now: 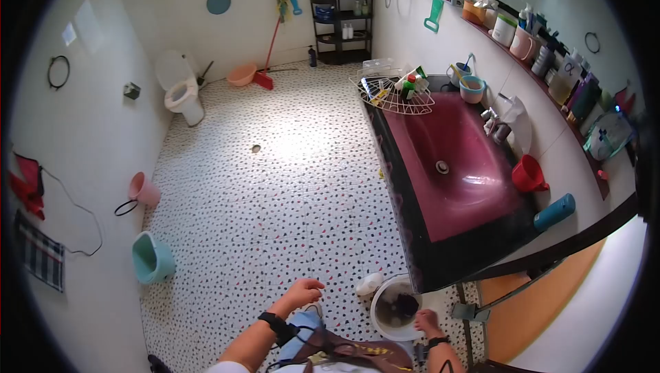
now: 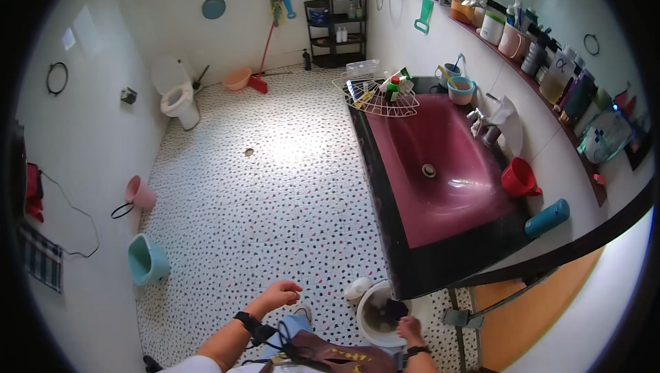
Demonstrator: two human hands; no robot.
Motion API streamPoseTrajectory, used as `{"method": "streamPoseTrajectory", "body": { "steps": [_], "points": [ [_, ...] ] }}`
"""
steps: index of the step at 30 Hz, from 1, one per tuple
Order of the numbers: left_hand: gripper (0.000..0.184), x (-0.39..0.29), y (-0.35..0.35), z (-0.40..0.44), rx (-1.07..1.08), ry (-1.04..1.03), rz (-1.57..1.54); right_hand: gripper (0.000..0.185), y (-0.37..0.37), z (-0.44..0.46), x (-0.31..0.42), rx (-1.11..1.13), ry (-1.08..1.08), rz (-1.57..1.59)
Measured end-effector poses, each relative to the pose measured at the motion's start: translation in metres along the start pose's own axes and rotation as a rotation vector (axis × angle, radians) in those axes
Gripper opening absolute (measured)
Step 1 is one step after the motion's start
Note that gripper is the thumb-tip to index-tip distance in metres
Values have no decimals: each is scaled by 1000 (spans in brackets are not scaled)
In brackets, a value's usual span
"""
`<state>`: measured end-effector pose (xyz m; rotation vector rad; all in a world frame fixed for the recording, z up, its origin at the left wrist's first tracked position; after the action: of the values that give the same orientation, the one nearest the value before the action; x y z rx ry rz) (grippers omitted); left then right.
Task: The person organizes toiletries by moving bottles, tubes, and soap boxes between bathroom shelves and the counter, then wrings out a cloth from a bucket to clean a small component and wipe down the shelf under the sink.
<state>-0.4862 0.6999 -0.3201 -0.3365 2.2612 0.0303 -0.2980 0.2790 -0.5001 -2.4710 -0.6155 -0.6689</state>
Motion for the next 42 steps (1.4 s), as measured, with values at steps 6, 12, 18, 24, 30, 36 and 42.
{"method": "streamPoseTrajectory", "body": {
  "steps": [6, 12, 18, 24, 30, 36, 42],
  "points": [
    [27, -13, 44, 31, 212, 80, 188, 27, -175, -26, -41, -9, -146, -742],
    [23, -26, -6, 78, 307, 137, 352, 11, -153, -49, -97, -355, 115, -31],
    [27, 9, -100, 107, 533, 225, 623, 16, -82, -79, -174, -792, -61, -55],
    [26, 91, -152, 154, 574, 311, 644, 24, -15, -38, -181, -873, 60, -323],
    [26, 154, -180, 211, 647, 381, 596, 41, 55, 65, -117, -956, 131, -464],
    [25, 157, -150, 269, 607, 316, 700, 78, 122, 184, -108, -1073, -132, -739],
    [26, 142, -106, 282, 481, 348, 792, 40, 85, 258, -169, -643, -582, -650]
  ]
}}
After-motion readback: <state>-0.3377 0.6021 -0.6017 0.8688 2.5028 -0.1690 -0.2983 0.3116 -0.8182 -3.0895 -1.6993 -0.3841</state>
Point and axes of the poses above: each hand's wrist, its own z-axis towards the middle knuckle, its own y-axis out of the back of the hand, x = y × z, the point moved 5 cm from there along z, towards the middle knuckle, and after that the axes turned 7 degrees about x, right-handed, at the moved point
